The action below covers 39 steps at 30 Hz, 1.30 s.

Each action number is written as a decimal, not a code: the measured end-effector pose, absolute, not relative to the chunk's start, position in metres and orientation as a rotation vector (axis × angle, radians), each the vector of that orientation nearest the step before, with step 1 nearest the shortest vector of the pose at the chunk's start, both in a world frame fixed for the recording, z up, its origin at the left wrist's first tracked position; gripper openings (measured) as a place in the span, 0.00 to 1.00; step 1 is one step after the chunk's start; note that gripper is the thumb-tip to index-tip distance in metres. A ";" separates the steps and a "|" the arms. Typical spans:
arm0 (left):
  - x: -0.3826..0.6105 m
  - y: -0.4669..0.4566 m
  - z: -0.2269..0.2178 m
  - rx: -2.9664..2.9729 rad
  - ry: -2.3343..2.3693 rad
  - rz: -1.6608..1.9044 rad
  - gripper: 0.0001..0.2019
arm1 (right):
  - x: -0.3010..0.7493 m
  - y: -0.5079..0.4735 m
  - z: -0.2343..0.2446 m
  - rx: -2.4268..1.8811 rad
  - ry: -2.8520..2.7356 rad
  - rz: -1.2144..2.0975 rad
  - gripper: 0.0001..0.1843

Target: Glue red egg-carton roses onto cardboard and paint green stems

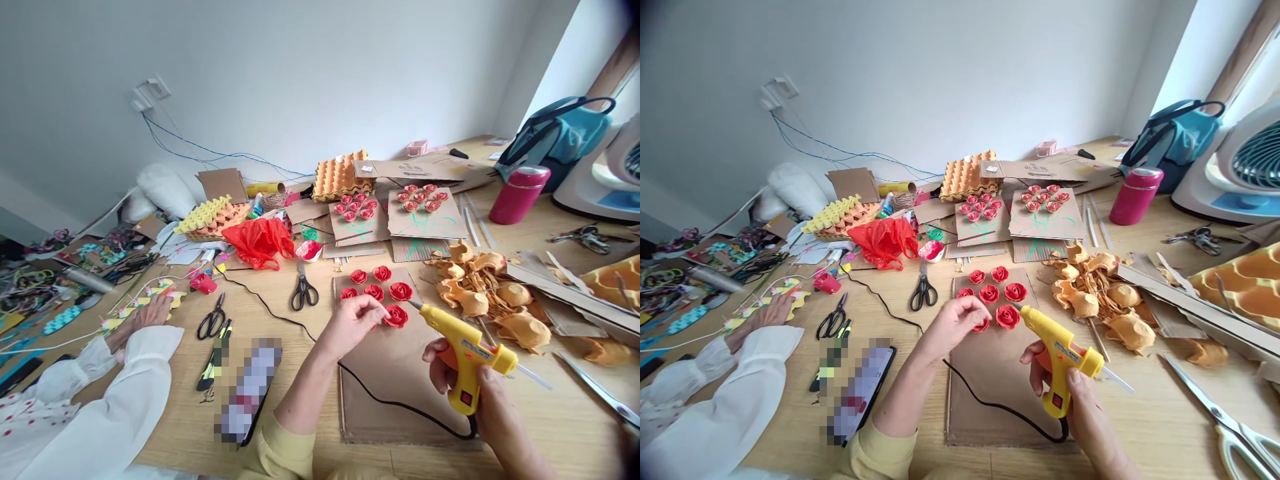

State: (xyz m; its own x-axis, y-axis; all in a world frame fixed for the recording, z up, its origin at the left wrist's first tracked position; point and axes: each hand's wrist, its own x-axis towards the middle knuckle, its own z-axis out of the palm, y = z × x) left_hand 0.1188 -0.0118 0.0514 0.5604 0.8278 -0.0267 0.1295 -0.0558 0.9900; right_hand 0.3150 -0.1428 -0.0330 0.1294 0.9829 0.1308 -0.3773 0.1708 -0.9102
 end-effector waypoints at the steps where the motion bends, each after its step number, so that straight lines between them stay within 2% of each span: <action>1: 0.107 -0.012 0.055 1.546 0.878 0.777 0.15 | 0.314 -0.142 -0.032 -0.840 -0.897 1.201 0.28; 6: 0.035 -0.017 0.078 1.464 1.108 1.304 0.12 | 0.310 -0.139 -0.024 -0.755 -0.758 1.287 0.26; 8: 0.022 -0.021 0.083 1.401 1.153 1.409 0.13 | 0.309 -0.139 -0.021 -0.729 -0.738 1.301 0.26; 10: 0.029 -0.026 0.083 1.396 1.142 1.371 0.13 | 0.308 -0.139 -0.020 -0.711 -0.741 1.318 0.26; 13: 0.070 -0.032 0.077 1.395 1.032 1.119 0.15 | 0.307 -0.139 -0.022 -0.699 -0.764 1.355 0.26; 17: 0.129 -0.035 0.058 1.251 0.848 0.795 0.33 | 0.308 -0.140 -0.028 -0.686 -0.791 1.402 0.26; 18: 0.138 -0.035 0.053 1.216 0.806 0.752 0.33 | 0.308 -0.140 -0.029 -0.684 -0.797 1.412 0.26; 22: 0.137 -0.038 0.045 1.159 0.774 0.762 0.21 | 0.309 -0.141 -0.029 -0.650 -0.844 1.433 0.26; 28: 0.059 -0.045 0.066 1.036 1.048 1.258 0.23 | 0.307 -0.143 -0.020 -0.601 -0.818 1.430 0.24; 32: 0.013 -0.061 0.068 1.107 1.230 1.530 0.20 | 0.305 -0.143 -0.019 -0.584 -0.807 1.444 0.21; 34: 0.011 -0.072 0.062 1.325 1.368 1.403 0.15 | 0.304 -0.143 -0.020 -0.587 -0.807 1.458 0.20; 36: 0.024 -0.085 0.052 1.576 1.387 1.116 0.10 | 0.303 -0.142 -0.020 -0.599 -0.815 1.474 0.19; 39: 0.057 -0.103 0.038 1.780 1.209 0.743 0.15 | 0.303 -0.139 -0.020 -0.633 -0.831 1.487 0.18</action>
State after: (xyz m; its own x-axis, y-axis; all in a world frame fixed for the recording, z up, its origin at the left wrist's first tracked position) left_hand 0.0569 -0.1028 0.0376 0.3599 0.9329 0.0162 0.4360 -0.1834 0.8811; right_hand 0.3028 -0.1392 -0.0201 -0.0927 0.9917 0.0888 -0.5952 0.0163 -0.8034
